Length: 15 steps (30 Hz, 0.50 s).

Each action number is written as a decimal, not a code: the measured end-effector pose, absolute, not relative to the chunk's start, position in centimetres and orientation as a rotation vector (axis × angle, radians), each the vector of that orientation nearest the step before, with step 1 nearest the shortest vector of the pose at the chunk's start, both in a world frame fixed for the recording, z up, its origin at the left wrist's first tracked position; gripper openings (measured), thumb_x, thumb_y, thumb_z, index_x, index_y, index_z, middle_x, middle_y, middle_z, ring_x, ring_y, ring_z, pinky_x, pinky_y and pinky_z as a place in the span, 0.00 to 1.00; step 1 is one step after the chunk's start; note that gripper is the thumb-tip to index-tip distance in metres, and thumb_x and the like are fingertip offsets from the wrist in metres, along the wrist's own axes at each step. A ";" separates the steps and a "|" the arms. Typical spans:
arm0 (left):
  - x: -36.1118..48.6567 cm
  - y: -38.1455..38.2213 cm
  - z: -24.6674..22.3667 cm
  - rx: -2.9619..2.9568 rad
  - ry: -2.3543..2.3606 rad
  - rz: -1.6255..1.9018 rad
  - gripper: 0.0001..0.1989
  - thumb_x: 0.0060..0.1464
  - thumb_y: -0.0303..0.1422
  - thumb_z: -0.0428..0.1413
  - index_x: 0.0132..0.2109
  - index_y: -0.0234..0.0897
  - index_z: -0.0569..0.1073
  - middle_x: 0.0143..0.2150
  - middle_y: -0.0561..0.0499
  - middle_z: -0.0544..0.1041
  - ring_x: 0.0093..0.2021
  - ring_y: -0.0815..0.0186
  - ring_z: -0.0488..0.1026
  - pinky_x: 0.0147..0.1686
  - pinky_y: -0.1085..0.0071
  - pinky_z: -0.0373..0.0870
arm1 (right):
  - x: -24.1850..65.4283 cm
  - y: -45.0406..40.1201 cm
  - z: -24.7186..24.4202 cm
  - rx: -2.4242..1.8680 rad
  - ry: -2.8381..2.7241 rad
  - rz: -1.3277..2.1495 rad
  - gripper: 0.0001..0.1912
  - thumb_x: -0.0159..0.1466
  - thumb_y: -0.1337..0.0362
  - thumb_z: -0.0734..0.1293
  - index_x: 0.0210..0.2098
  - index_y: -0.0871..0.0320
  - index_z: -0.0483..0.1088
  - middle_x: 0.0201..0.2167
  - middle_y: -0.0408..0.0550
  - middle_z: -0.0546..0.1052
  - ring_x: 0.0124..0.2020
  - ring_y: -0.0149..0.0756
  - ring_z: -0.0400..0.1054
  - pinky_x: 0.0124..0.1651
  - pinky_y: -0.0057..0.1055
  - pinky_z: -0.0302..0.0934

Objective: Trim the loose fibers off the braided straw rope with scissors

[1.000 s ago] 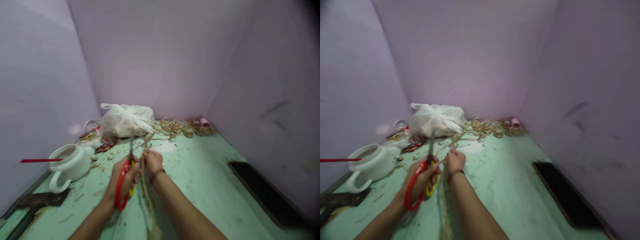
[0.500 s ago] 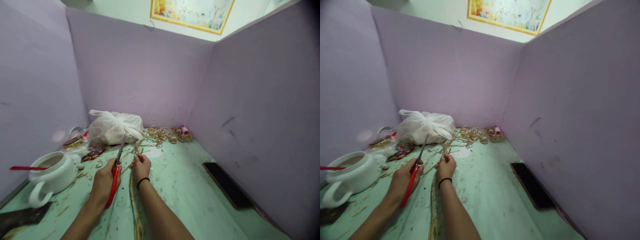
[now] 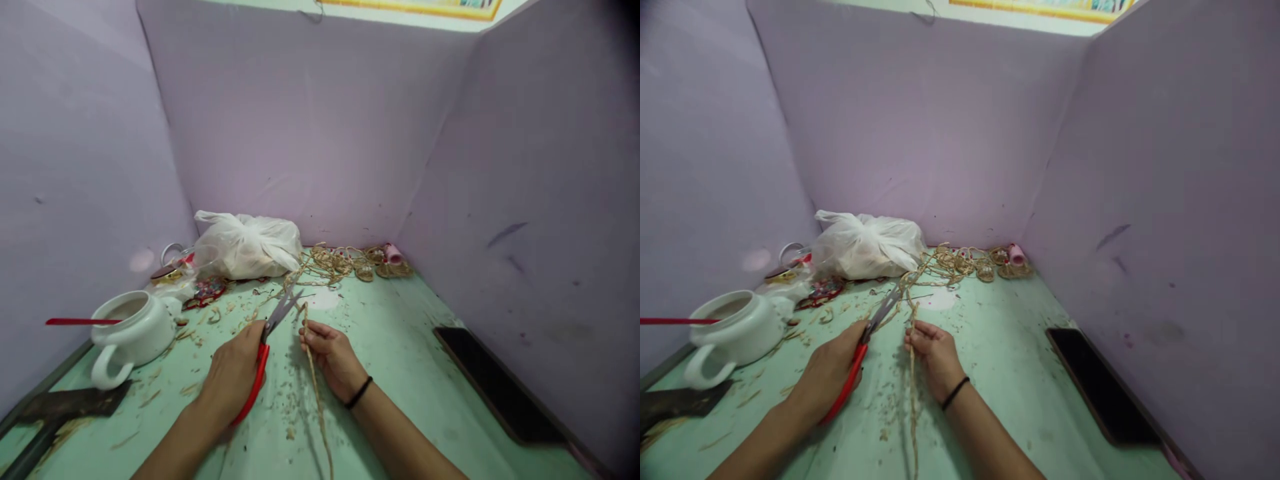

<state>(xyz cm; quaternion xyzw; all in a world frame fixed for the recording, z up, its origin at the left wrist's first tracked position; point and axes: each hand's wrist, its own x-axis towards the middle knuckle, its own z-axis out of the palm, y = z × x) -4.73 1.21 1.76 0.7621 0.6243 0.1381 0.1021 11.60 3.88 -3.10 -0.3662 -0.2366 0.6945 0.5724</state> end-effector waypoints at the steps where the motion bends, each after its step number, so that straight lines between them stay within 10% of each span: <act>1: -4.4 1.1 1.6 2.254 1.817 0.400 0.17 0.49 0.23 0.41 0.46 0.38 0.61 0.41 0.46 0.71 0.40 0.61 0.69 0.36 0.69 0.62 | 12.1 3.6 -3.1 -0.863 -0.541 1.642 0.15 0.37 0.72 0.74 0.26 0.64 0.73 0.24 0.47 0.75 0.24 0.28 0.68 0.28 0.23 0.63; 15: -3.5 1.8 -0.6 2.552 1.867 0.049 0.18 0.53 0.22 0.39 0.49 0.35 0.64 0.42 0.42 0.67 0.42 0.57 0.64 0.41 0.61 0.61 | 12.9 3.3 -2.8 -0.908 -0.585 1.563 0.15 0.37 0.72 0.73 0.27 0.62 0.75 0.22 0.43 0.75 0.20 0.26 0.63 0.25 0.24 0.58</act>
